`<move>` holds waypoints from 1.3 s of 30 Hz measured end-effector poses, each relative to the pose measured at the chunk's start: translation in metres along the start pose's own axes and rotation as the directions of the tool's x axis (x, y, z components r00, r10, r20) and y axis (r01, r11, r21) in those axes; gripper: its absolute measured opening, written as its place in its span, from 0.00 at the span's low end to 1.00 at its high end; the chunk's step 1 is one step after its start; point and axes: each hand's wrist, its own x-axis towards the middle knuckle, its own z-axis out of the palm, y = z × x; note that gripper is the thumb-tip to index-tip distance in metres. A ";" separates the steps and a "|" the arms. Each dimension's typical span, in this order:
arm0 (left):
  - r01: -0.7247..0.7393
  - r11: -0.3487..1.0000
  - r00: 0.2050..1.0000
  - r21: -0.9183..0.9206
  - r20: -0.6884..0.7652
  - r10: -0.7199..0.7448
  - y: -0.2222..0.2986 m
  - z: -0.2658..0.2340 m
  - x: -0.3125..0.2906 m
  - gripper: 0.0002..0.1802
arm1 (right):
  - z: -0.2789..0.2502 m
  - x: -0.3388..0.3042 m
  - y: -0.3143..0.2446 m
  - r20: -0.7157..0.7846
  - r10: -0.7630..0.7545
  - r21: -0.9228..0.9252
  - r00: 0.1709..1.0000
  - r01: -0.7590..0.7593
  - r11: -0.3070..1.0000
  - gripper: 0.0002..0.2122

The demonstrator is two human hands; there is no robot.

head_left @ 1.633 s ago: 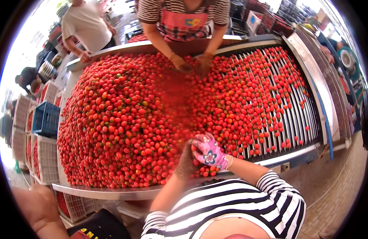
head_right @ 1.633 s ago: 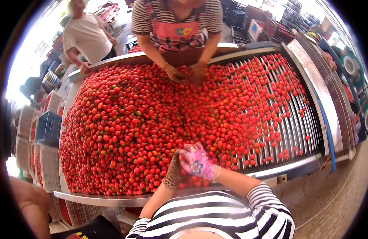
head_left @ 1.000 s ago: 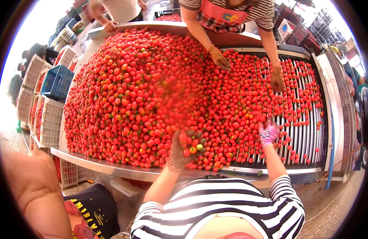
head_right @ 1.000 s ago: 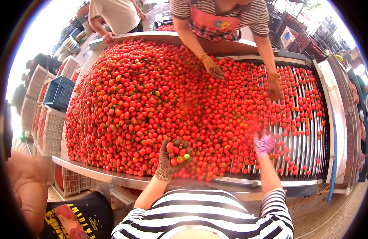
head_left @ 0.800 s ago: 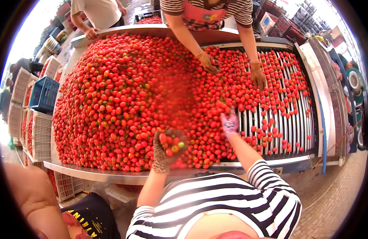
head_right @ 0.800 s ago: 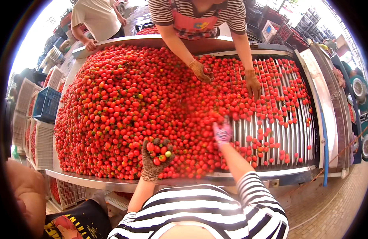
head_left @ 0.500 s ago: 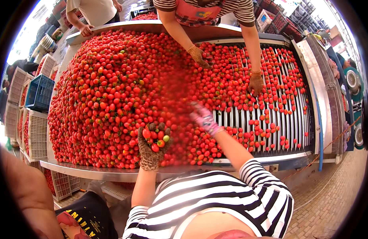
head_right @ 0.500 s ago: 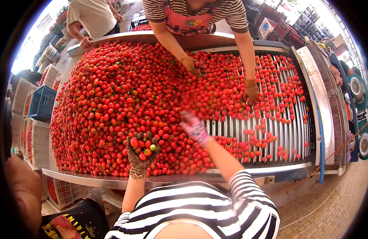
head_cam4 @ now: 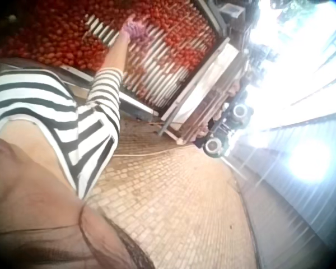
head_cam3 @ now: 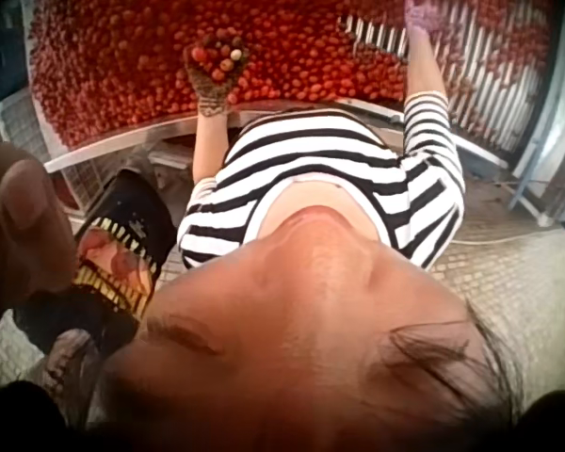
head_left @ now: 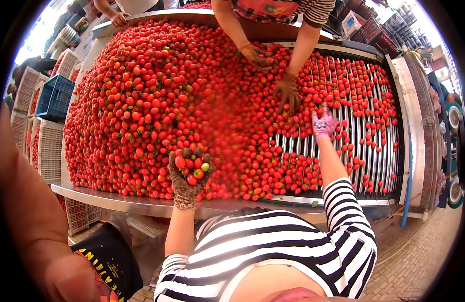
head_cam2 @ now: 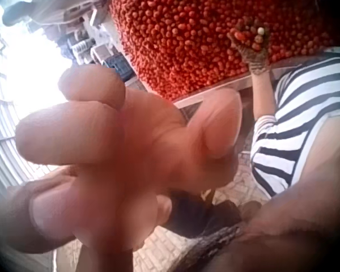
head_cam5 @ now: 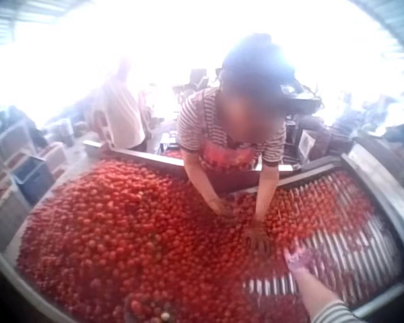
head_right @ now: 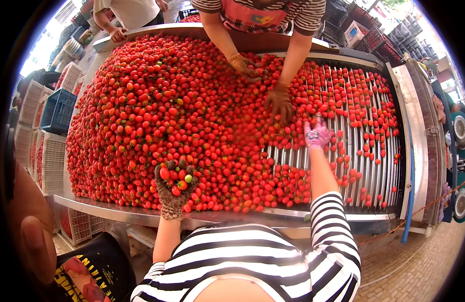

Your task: The person sorts tomatoes on a vibrating conveyor belt by hand, moving them and removing damaged ones alongside other workers.

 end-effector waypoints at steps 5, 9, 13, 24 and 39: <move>0.040 0.997 0.995 -0.059 0.096 -0.034 0.003 -0.006 0.004 0.23 | 0.035 -0.080 -0.117 0.263 -0.111 0.393 0.958 -0.002 0.919 0.32; 0.016 0.999 0.991 -0.036 0.130 -0.012 0.007 -0.015 0.004 0.25 | 0.041 -0.145 -0.186 0.346 -0.436 0.714 0.830 0.068 0.697 0.33; 0.018 0.996 0.991 -0.088 0.134 -0.006 0.017 -0.024 0.002 0.26 | -0.066 -0.147 -0.122 0.106 -0.846 0.952 0.523 0.192 0.238 0.35; -0.450 0.875 0.854 -0.181 0.200 0.481 0.099 -0.065 -0.091 0.23 | -0.064 -0.136 0.132 0.712 -0.289 -0.124 0.640 0.520 0.845 0.55; -0.797 0.582 0.452 0.164 -0.478 0.753 0.162 -0.306 -0.187 0.21 | 0.031 -0.253 -0.124 0.351 -0.897 0.613 0.268 0.659 0.436 0.45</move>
